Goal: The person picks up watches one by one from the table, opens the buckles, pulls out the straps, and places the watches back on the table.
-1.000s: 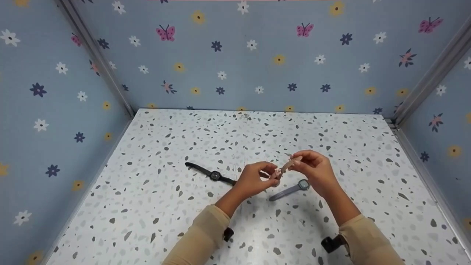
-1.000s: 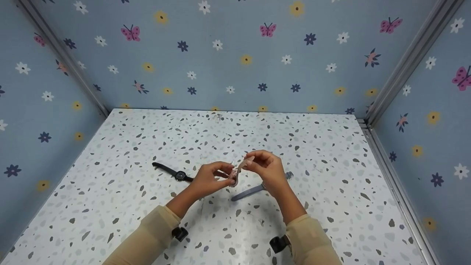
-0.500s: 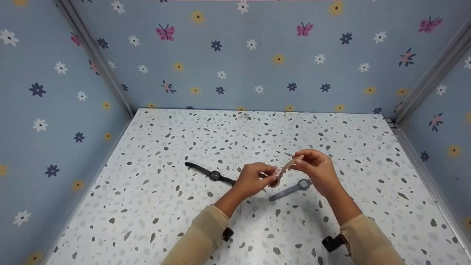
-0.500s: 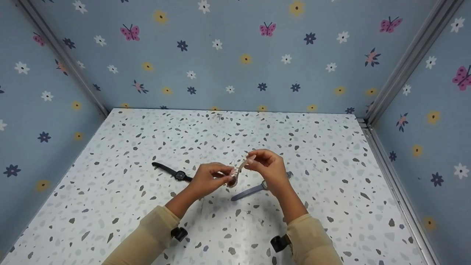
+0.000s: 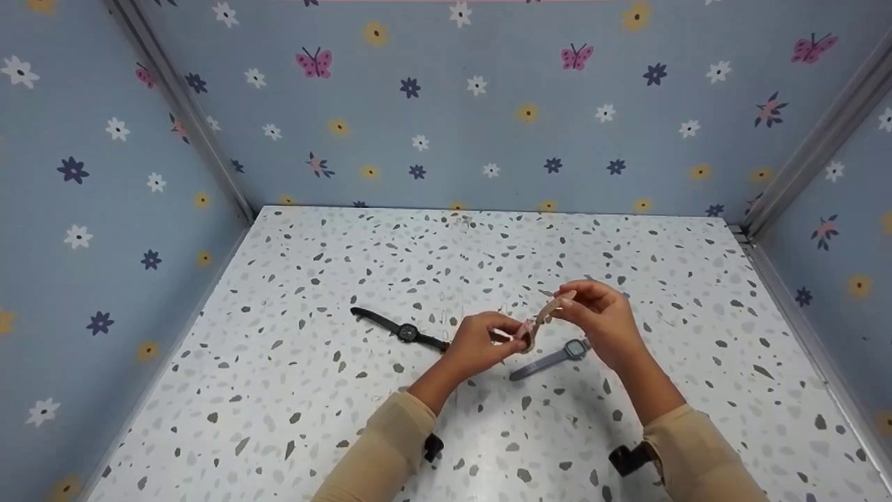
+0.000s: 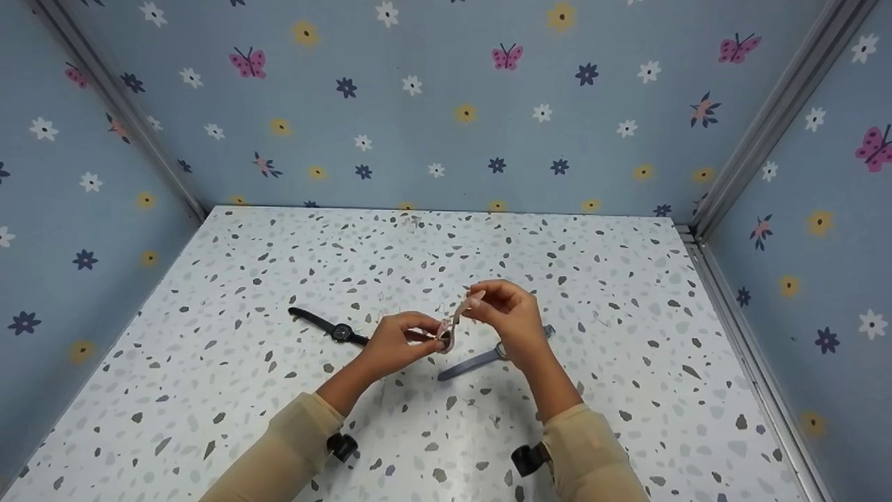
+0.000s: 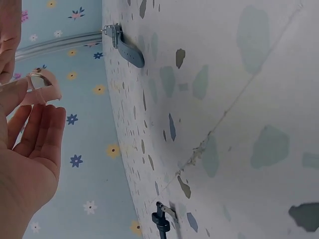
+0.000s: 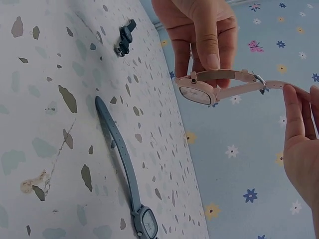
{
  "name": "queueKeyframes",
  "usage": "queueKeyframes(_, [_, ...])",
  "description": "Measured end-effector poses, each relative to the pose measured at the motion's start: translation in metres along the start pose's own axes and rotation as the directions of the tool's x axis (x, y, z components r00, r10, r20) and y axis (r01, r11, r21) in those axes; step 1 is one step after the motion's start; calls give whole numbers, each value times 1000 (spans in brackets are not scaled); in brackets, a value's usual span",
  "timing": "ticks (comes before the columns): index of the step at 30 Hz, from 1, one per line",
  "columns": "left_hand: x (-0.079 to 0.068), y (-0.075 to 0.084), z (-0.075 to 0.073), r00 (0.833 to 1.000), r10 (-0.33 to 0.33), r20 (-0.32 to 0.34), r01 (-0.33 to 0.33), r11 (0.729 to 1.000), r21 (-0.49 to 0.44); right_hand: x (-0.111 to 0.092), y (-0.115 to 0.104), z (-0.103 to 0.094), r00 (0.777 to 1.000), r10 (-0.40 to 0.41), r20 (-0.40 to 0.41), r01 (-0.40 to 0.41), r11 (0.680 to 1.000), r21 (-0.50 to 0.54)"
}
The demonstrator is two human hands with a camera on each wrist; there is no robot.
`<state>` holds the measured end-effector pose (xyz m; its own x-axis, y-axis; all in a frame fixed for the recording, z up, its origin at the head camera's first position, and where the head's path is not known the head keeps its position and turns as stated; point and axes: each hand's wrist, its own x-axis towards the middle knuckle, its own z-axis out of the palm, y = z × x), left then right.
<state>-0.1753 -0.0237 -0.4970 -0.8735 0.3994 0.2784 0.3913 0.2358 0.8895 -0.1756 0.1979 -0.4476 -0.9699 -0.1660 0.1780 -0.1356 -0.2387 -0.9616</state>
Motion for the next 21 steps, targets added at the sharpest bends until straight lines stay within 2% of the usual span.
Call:
queueKeyframes(5, [0, -3, 1, 997, -73, -11, 72, 995, -64, 1, 0, -1, 1000, -12, -5, 12, 1000, 17])
queueKeyframes(10, [-2, -4, 0, 993, -107, -42, 102, 989, -105, 0, 1, -3, 999, -32, -30, 32, 999, -1])
queueKeyframes(14, [-2, -3, -1, 994, -100, -48, 95, 991, -97, 0, 1, -4, 998, -54, -19, 54, 998, -44])
queueKeyframes(21, [0, -2, -3, 998, -63, -32, 62, 998, -28, 2, -2, -3, 998, -62, 20, 64, 992, -105])
